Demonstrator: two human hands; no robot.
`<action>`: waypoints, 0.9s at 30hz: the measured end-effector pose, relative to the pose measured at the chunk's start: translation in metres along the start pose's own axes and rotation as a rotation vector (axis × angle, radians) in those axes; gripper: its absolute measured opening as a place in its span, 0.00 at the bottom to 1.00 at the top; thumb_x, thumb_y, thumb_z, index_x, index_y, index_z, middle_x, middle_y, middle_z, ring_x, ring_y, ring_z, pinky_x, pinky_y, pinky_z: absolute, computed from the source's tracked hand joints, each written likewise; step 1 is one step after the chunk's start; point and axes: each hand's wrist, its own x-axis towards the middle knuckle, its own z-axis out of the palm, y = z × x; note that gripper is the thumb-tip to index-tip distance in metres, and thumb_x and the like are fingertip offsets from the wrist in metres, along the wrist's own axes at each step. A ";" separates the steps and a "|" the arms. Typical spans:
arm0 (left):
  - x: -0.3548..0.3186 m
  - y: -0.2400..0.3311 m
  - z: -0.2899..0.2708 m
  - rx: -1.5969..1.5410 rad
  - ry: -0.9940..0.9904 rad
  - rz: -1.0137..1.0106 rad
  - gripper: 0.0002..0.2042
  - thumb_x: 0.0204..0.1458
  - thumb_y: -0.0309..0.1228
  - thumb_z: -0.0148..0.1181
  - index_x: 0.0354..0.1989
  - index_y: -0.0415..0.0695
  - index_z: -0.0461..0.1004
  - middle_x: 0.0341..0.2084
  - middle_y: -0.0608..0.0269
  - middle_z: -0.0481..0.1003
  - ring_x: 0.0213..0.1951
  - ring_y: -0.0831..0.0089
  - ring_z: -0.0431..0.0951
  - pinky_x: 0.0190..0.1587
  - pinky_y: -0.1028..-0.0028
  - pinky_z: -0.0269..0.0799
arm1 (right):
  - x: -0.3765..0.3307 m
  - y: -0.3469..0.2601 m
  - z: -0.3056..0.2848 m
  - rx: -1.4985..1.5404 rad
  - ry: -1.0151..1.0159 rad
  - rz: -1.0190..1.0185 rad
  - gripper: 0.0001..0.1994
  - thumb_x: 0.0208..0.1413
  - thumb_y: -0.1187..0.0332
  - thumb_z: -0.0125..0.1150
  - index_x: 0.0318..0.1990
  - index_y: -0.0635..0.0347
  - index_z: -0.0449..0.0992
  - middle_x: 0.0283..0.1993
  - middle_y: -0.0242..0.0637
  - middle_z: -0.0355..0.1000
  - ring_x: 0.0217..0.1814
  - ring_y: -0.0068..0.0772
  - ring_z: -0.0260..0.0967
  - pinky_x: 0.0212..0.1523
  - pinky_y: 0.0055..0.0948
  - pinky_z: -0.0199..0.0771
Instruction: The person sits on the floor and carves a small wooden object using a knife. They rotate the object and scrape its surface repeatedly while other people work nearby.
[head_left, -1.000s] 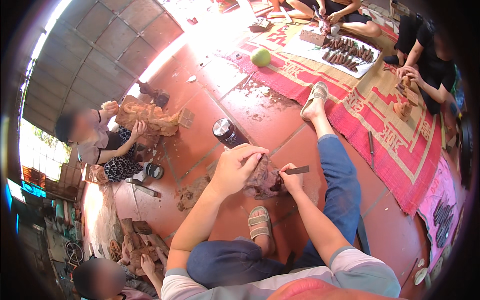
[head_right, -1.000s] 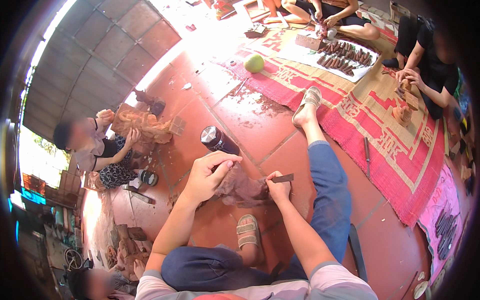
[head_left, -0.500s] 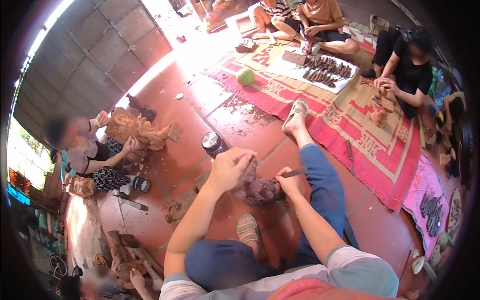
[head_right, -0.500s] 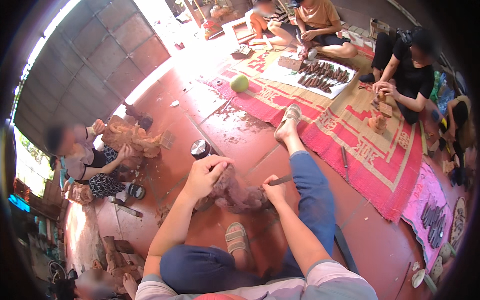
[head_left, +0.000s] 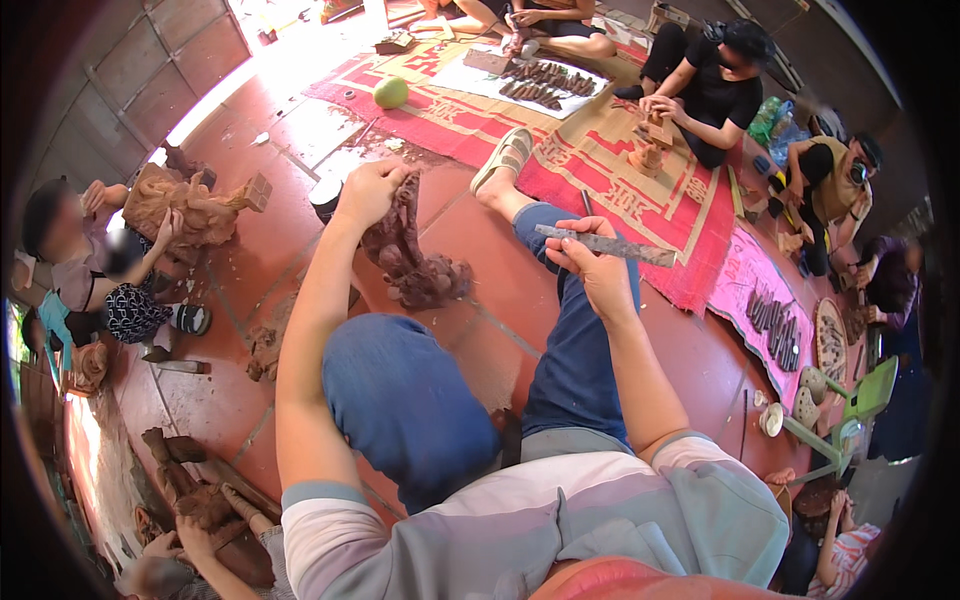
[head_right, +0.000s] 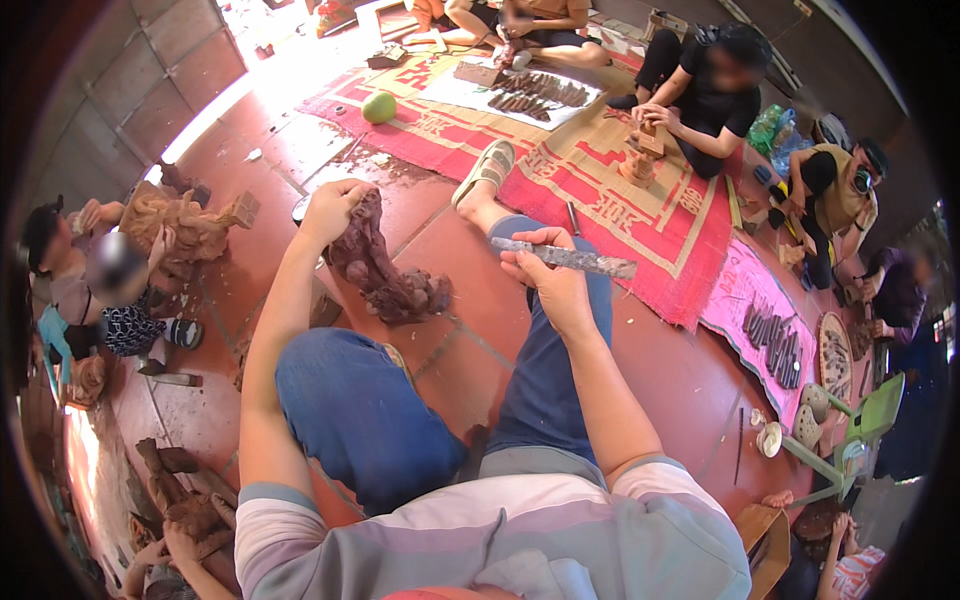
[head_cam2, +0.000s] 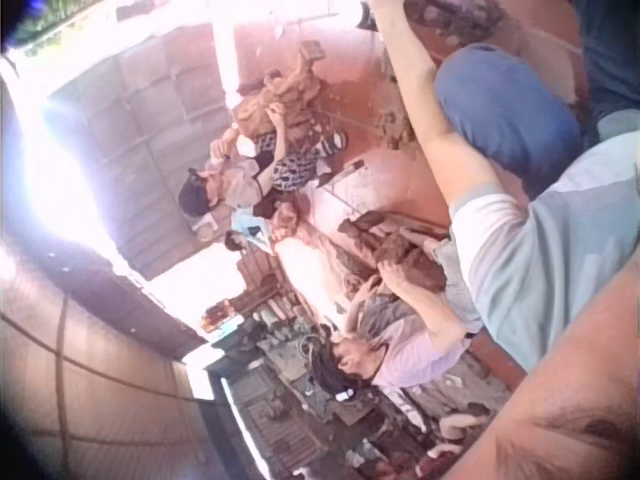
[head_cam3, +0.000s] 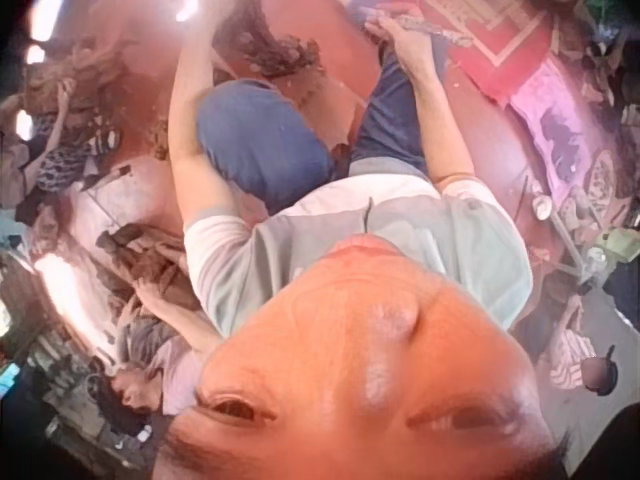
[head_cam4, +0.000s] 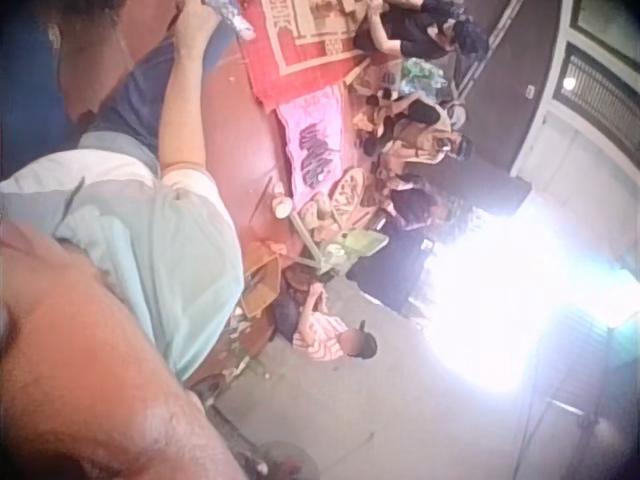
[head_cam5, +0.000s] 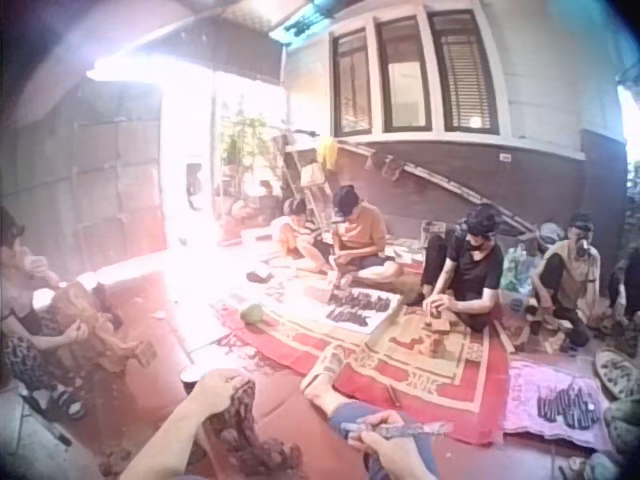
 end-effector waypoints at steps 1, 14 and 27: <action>-0.003 0.010 -0.003 0.028 0.009 -0.039 0.13 0.51 0.37 0.49 0.30 0.42 0.76 0.22 0.54 0.74 0.29 0.64 0.74 0.35 0.67 0.67 | -0.008 -0.007 -0.001 0.005 -0.006 -0.028 0.08 0.53 0.81 0.51 0.39 0.63 0.60 0.46 0.46 0.66 0.40 0.31 0.72 0.42 0.28 0.78; -0.011 0.017 -0.002 0.271 0.105 -0.167 0.16 0.49 0.43 0.49 0.30 0.45 0.77 0.29 0.50 0.75 0.35 0.55 0.75 0.39 0.62 0.69 | -0.041 -0.034 0.001 0.014 -0.028 -0.048 0.05 0.51 0.76 0.59 0.29 0.62 0.67 0.39 0.41 0.70 0.36 0.27 0.73 0.38 0.27 0.79; -0.038 0.034 -0.005 0.166 0.208 -0.144 0.12 0.51 0.34 0.52 0.38 0.43 0.76 0.32 0.54 0.76 0.37 0.63 0.75 0.40 0.69 0.68 | -0.020 -0.009 0.011 0.145 -0.074 0.086 0.06 0.51 0.73 0.60 0.34 0.61 0.68 0.34 0.37 0.72 0.33 0.26 0.72 0.36 0.26 0.78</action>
